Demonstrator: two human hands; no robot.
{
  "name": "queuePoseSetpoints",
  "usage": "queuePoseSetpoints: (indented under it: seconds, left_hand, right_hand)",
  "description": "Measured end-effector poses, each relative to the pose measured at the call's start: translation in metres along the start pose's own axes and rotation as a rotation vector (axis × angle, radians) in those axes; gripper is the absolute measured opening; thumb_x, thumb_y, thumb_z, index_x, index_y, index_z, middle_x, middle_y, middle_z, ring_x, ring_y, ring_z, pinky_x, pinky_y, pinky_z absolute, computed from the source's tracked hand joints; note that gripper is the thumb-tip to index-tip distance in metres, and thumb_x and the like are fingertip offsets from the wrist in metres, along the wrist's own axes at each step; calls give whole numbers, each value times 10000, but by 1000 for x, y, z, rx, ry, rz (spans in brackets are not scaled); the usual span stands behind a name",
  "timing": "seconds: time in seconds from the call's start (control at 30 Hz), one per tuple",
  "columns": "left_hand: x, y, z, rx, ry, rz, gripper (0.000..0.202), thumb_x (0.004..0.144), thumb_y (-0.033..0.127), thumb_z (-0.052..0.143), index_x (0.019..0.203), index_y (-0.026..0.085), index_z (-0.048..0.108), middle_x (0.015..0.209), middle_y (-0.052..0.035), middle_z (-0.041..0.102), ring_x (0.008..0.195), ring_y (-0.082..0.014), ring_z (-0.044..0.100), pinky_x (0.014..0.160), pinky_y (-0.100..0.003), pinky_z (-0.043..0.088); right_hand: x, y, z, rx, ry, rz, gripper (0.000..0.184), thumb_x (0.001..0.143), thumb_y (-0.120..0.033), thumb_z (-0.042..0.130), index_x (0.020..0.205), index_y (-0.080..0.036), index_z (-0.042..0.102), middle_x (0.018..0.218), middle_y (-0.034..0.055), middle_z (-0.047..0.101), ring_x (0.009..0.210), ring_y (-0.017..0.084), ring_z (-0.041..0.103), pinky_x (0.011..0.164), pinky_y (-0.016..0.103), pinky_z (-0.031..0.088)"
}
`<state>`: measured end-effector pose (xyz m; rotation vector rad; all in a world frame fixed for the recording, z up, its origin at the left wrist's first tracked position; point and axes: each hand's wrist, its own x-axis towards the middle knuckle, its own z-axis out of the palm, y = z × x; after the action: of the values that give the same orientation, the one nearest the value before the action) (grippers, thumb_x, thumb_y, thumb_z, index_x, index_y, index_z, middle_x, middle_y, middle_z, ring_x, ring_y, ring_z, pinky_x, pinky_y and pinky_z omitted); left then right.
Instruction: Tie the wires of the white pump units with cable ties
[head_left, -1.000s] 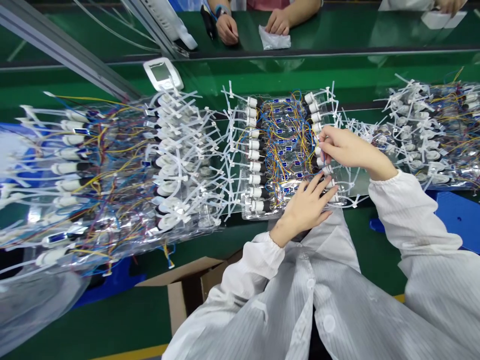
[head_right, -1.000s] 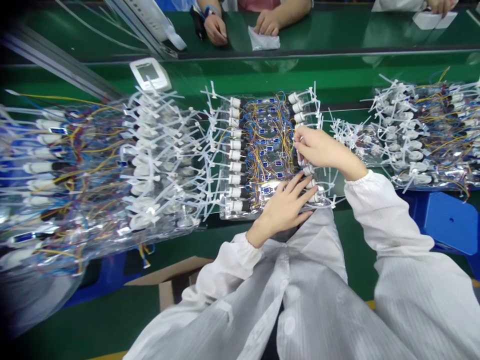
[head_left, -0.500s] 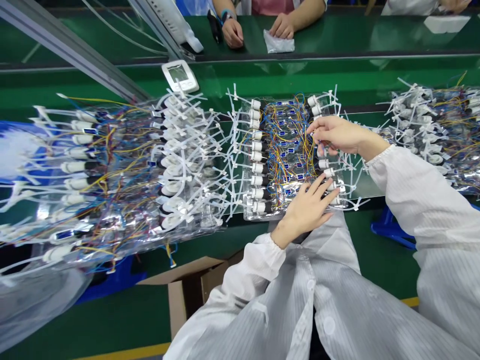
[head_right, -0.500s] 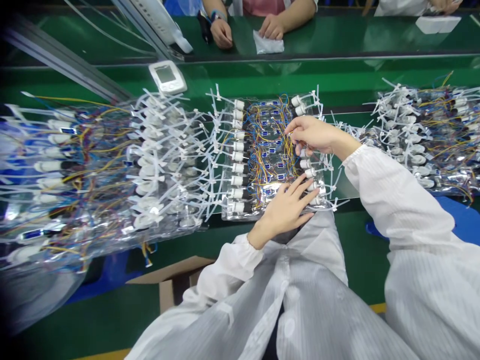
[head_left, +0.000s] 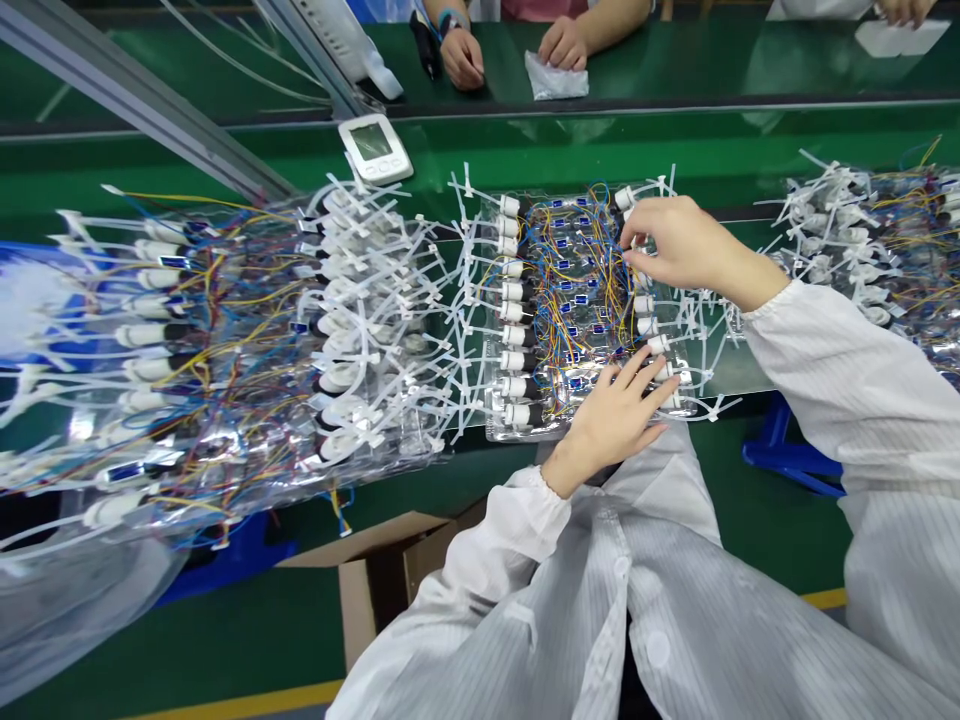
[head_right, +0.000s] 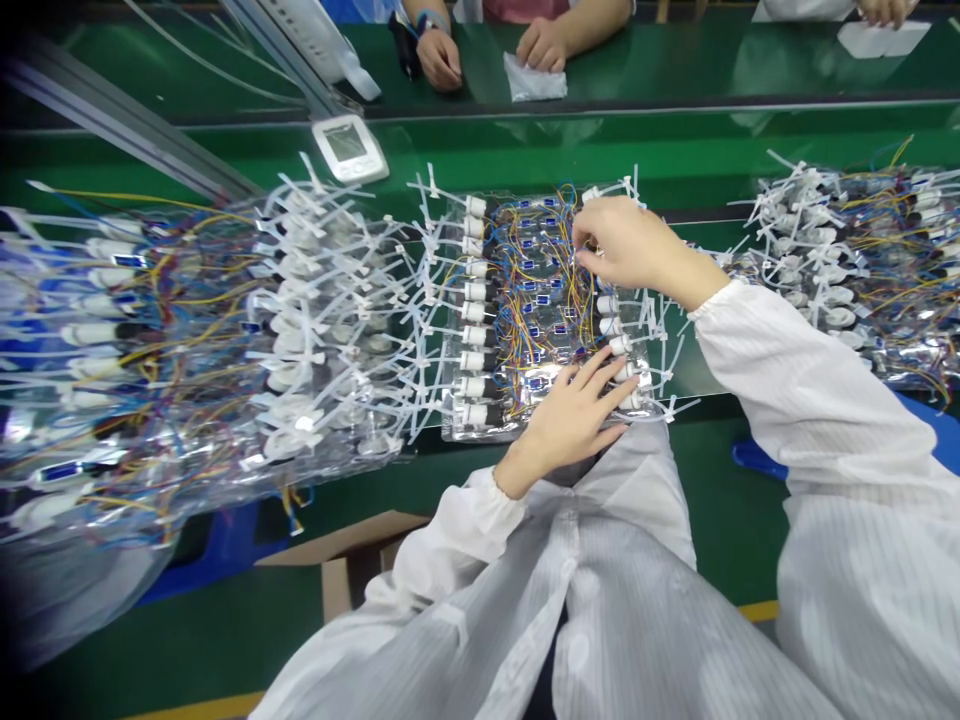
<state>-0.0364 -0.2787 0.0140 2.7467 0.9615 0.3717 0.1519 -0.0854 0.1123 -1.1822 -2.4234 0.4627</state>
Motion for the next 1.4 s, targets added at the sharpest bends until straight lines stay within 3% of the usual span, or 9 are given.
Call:
queuePoseSetpoints:
  seconds: [0.13, 0.33, 0.47, 0.57, 0.77, 0.87, 1.07, 1.2, 1.4]
  left_hand:
    - [0, 1, -1, 0, -7, -3, 703, 1074, 493, 667, 1690, 206, 489, 1807, -189, 446, 1722, -423, 324, 1195, -554, 439]
    - [0, 1, -1, -1, -21, -8, 718, 1068, 490, 680, 1699, 212, 477, 1810, -180, 444, 1731, -414, 306, 1204, -559, 437]
    - [0, 1, -1, 1, -17, -9, 712, 1078, 497, 660, 1704, 214, 472, 1817, -177, 433, 1731, -411, 306, 1208, -558, 435]
    - [-1, 1, -1, 2, -14, -8, 705, 1079, 493, 656, 1702, 216, 476, 1814, -181, 437, 1732, -411, 308, 1212, -555, 431]
    - [-1, 0, 1, 3, -6, 0, 701, 1082, 489, 650, 1699, 206, 477, 1814, -188, 433, 1731, -421, 298, 1214, -562, 429]
    - [-2, 1, 0, -6, 7, -10, 702, 1075, 485, 662, 1695, 206, 484, 1813, -174, 437, 1709, -424, 324, 1228, -566, 427]
    - [-3, 2, -2, -35, 26, -27, 658, 1057, 460, 694, 1654, 227, 544, 1768, -158, 506, 1561, -400, 482, 1233, -553, 442]
    - [-4, 0, 1, -59, 37, -23, 648, 1062, 446, 685, 1659, 241, 539, 1772, -158, 500, 1569, -404, 465, 1224, -562, 436]
    - [-6, 1, -4, -171, 115, -44, 560, 1075, 503, 670, 1561, 226, 641, 1675, -154, 600, 1525, -377, 482, 1222, -540, 438]
  right_hand:
    - [-5, 17, -3, -146, 51, -73, 153, 993, -395, 709, 995, -246, 743, 1068, 114, 748, 1224, 353, 633, 1071, 536, 526]
    - [-40, 49, 8, -167, -40, -66, 210, 1027, -407, 646, 1137, -259, 748, 1150, 119, 756, 1273, 379, 650, 1159, 638, 514]
    - [-93, 37, 2, -128, 167, 90, 372, 996, -395, 679, 1357, -307, 691, 1362, 143, 698, 1390, 424, 606, 1173, 672, 526]
    - [-135, 23, -1, -66, 344, 284, 345, 1006, -397, 655, 1338, -308, 691, 1267, 138, 716, 1214, 397, 691, 1078, 637, 579]
    - [-175, 8, 20, 174, 62, 451, 348, 919, -514, 772, 1154, -259, 754, 1024, 85, 787, 903, 284, 742, 881, 483, 611]
    - [-173, 6, 30, 295, 77, 496, 268, 906, -493, 779, 1009, -247, 751, 938, 60, 784, 844, 256, 721, 808, 423, 581]
    - [-168, -17, 17, 427, 429, 358, 186, 866, -366, 869, 894, -259, 719, 914, 33, 763, 869, 230, 712, 868, 431, 588]
    - [-182, -53, -11, 588, 794, 297, 232, 815, -293, 920, 978, -298, 756, 899, 5, 724, 666, 166, 657, 607, 361, 542]
    - [-232, -83, -38, 577, 1099, 377, 517, 611, -431, 995, 1109, -470, 860, 690, 2, 651, 414, 176, 401, 347, 405, 316]
